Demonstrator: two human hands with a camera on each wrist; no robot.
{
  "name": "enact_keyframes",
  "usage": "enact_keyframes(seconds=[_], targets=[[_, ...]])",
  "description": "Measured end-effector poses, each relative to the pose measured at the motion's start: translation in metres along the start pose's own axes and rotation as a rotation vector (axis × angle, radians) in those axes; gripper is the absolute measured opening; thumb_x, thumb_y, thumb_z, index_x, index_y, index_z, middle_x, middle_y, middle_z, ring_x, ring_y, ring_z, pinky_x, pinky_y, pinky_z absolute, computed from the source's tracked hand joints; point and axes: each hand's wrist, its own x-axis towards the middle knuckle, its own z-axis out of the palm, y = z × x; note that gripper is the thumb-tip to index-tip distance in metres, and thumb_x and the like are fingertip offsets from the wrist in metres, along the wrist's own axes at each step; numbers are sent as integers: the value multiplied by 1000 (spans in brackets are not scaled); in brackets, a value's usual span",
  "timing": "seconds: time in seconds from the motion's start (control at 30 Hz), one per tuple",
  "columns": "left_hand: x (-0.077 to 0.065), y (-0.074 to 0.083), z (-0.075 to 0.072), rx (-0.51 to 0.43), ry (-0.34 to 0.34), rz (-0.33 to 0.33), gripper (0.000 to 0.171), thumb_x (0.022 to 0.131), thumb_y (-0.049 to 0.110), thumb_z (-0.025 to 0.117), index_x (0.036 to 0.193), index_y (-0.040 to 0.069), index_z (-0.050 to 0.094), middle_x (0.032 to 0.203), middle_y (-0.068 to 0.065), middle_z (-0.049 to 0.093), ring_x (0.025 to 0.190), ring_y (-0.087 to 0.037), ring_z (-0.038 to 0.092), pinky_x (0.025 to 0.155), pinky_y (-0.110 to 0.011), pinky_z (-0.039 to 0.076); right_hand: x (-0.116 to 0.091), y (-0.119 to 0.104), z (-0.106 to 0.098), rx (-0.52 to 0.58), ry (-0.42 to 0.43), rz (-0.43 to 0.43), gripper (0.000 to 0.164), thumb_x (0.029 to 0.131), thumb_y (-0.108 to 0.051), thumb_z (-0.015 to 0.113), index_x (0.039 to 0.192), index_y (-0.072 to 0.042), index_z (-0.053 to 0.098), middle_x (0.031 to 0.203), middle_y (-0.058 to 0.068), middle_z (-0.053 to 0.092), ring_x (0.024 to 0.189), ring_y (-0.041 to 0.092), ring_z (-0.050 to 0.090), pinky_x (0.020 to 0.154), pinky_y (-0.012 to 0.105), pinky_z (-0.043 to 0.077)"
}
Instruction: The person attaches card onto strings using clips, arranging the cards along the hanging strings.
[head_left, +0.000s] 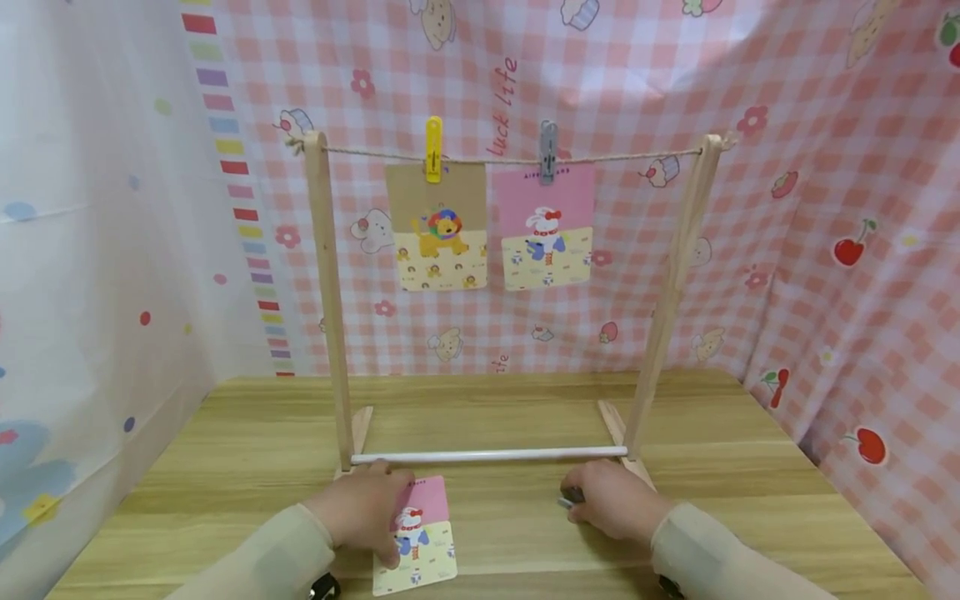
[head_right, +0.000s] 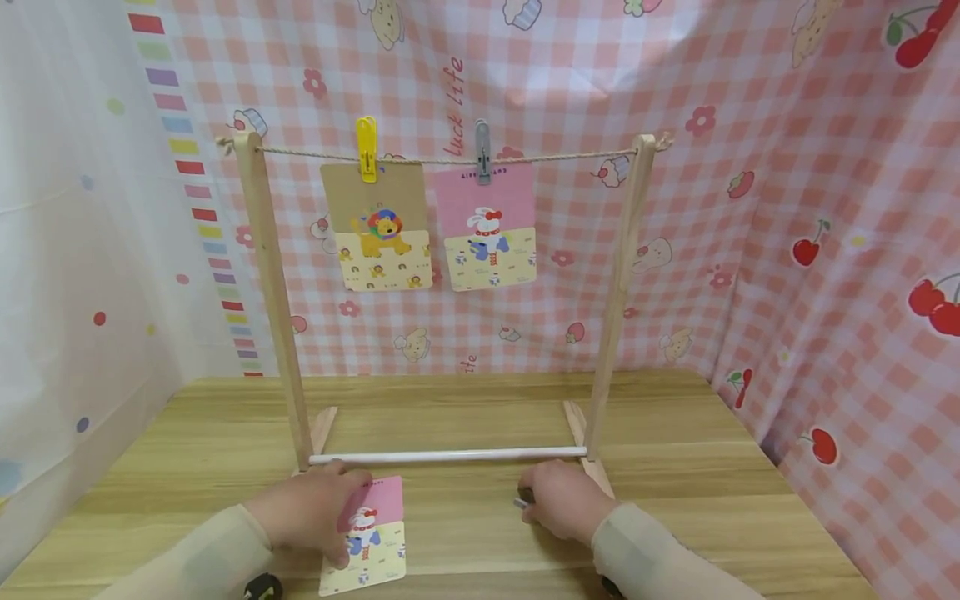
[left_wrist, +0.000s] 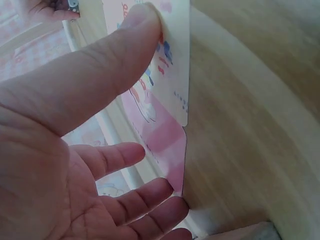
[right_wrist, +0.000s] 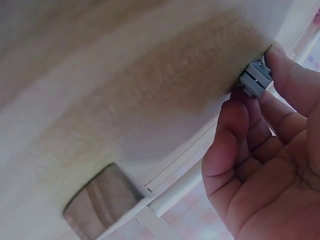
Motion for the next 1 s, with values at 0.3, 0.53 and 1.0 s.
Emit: enact_keyframes(seconds=[0.3,0.53,1.0], targets=[[2,0,-4,-61,-10,-15,90,55,31,104,132,8,64,127,-15,65,117,-40,64,103,-63,52,0,0,1,-16,13,0,26,82,-18,89,104,-9,79,93,-5,75,86,10,65,81,39,58],[4,-1,-3,-97,-15,-20,79,56,26,104,123,9,66,116,-9,67,110,-34,65,102,-60,52,0,-1,1,-31,2,-11,25,83,-17,89,104,-10,79,93,-5,75,89,12,67,83,40,58],[11,-6,1,-176,-4,-53,75,55,23,104,117,7,65,105,-7,63,97,-26,62,98,-57,54,-1,-1,0,-35,-2,-41,23,84,-16,87,106,-11,79,97,-5,76,94,15,70,84,41,59]])
